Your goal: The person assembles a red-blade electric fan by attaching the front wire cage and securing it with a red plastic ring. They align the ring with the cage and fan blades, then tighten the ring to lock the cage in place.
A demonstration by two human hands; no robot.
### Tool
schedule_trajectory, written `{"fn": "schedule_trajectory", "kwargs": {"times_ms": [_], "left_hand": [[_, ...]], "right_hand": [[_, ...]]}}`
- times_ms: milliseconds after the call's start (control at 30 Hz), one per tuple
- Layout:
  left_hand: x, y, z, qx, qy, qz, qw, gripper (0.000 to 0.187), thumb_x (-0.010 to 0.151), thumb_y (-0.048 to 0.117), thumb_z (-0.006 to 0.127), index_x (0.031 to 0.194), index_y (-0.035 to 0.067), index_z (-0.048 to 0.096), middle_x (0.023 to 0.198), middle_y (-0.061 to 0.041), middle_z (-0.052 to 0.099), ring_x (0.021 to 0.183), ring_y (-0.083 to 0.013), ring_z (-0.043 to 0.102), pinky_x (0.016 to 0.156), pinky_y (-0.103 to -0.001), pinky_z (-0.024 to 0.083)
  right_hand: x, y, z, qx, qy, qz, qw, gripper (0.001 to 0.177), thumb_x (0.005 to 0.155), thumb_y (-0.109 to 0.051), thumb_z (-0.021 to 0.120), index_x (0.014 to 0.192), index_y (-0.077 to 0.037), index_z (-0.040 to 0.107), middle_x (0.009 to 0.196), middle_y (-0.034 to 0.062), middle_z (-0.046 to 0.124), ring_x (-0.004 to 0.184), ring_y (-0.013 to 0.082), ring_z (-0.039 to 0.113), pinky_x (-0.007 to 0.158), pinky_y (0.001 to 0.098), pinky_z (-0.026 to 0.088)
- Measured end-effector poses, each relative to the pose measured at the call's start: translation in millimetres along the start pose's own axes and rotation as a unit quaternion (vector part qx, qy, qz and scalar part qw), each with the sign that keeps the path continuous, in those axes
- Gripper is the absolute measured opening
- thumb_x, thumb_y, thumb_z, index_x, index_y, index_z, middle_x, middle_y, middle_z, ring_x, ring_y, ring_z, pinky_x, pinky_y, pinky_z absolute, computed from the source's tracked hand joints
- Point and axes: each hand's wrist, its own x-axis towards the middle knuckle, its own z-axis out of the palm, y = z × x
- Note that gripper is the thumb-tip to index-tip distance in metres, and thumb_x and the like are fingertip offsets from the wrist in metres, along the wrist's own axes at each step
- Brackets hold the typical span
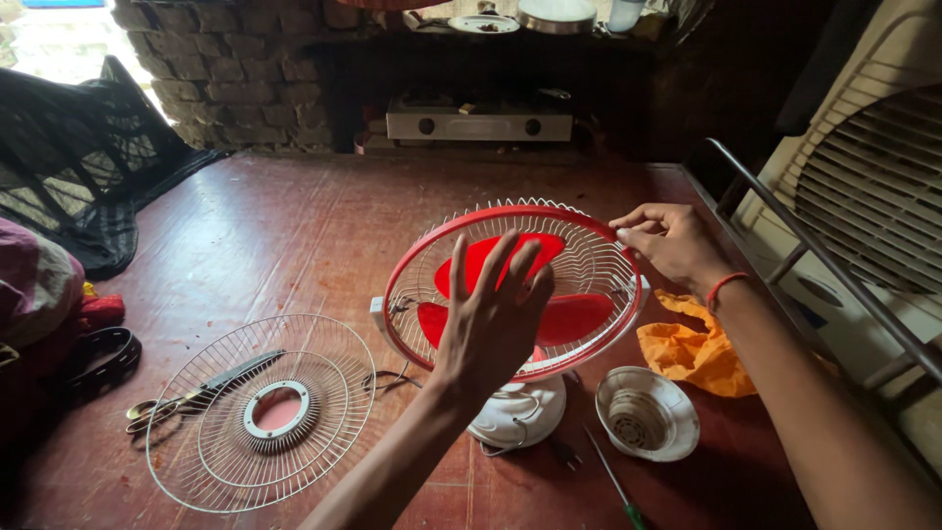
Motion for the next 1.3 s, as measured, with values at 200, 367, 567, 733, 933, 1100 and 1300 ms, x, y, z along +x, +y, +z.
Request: {"fn": "schedule_trajectory", "kwargs": {"times_ms": [200, 367, 567, 733, 933, 1100, 1300], "left_hand": [[36.8, -3.1, 16.5, -0.031, 0.047, -0.029, 0.998, 0.018, 0.094, 0.017, 0.068, 0.11, 0.009, 0.068, 0.136, -0.01, 0.055, 0.138, -0.0295, 0.048, 0.121, -0.068, 0.028], [57.4, -4.1, 36.0, -0.09, 0.036, -0.064, 0.993, 0.016, 0.095, 0.015, 0.068, 0.11, 0.009, 0.07, 0.117, -0.008, 0.067, 0.122, -0.0274, 0.058, 0.114, -0.055, 0.038], [81.5, 6.5, 60.6, -0.133, -0.019, -0.066, 0.989, 0.01, 0.091, 0.009, 0.067, 0.093, 0.011, 0.076, 0.098, -0.006, 0.076, 0.11, -0.0232, 0.064, 0.109, -0.046, 0.043], [105.8, 14.7, 78.8, -0.153, -0.092, -0.125, 0.976, 0.011, 0.089, 0.012, 0.071, 0.081, 0.011, 0.078, 0.094, -0.007, 0.076, 0.108, -0.0252, 0.063, 0.103, -0.046, 0.043], [112.4, 25.2, 92.1, -0.159, -0.101, -0.142, 0.972, 0.008, 0.083, 0.015, 0.073, 0.085, 0.015, 0.08, 0.099, -0.005, 0.074, 0.108, -0.0265, 0.061, 0.1, -0.047, 0.042], [108.9, 23.0, 93.0, -0.189, -0.08, -0.15, 0.967, 0.009, 0.083, 0.016, 0.073, 0.08, 0.017, 0.081, 0.098, -0.004, 0.074, 0.11, -0.0254, 0.06, 0.1, -0.044, 0.041], [108.8, 23.0, 95.5, -0.185, -0.088, -0.159, 0.966, 0.01, 0.083, 0.017, 0.074, 0.077, 0.02, 0.082, 0.095, -0.001, 0.075, 0.11, -0.024, 0.06, 0.102, -0.044, 0.041]], "right_hand": [[4.3, 5.2, 0.0, 0.012, 0.0, -0.018, 1.0, 0.017, 0.092, -0.01, 0.071, 0.107, -0.008, 0.079, 0.078, -0.0003, 0.074, 0.07, 0.0067, 0.066, 0.068, 0.0244, 0.056], [5.7, 15.2, 2.3, 0.047, -0.004, -0.061, 0.997, 0.016, 0.092, -0.008, 0.07, 0.106, -0.006, 0.078, 0.078, 0.0007, 0.074, 0.068, 0.0066, 0.064, 0.064, 0.0252, 0.055], [7.6, 21.0, 1.1, 0.081, -0.023, -0.054, 0.995, 0.02, 0.092, -0.011, 0.07, 0.108, -0.004, 0.079, 0.082, 0.0052, 0.073, 0.071, 0.0081, 0.064, 0.064, 0.0269, 0.053], [5.1, 25.4, -2.1, 0.113, -0.051, -0.106, 0.987, 0.023, 0.09, -0.016, 0.07, 0.107, -0.002, 0.076, 0.085, 0.0004, 0.076, 0.078, 0.0036, 0.069, 0.07, 0.0214, 0.057], [11.8, 33.3, 1.9, 0.163, -0.043, -0.079, 0.982, 0.025, 0.095, -0.023, 0.075, 0.102, 0.001, 0.077, 0.082, 0.0005, 0.071, 0.073, 0.0035, 0.061, 0.064, 0.0199, 0.048], [6.8, 27.8, 0.6, 0.151, -0.036, -0.061, 0.986, 0.025, 0.091, -0.021, 0.075, 0.105, 0.0, 0.078, 0.081, 0.0, 0.073, 0.073, 0.0023, 0.063, 0.063, 0.018, 0.049], [1.2, 20.1, -0.6, 0.143, -0.035, -0.053, 0.988, 0.03, 0.09, -0.024, 0.077, 0.107, 0.001, 0.077, 0.082, 0.0009, 0.074, 0.073, 0.0025, 0.063, 0.063, 0.0178, 0.05]]}}
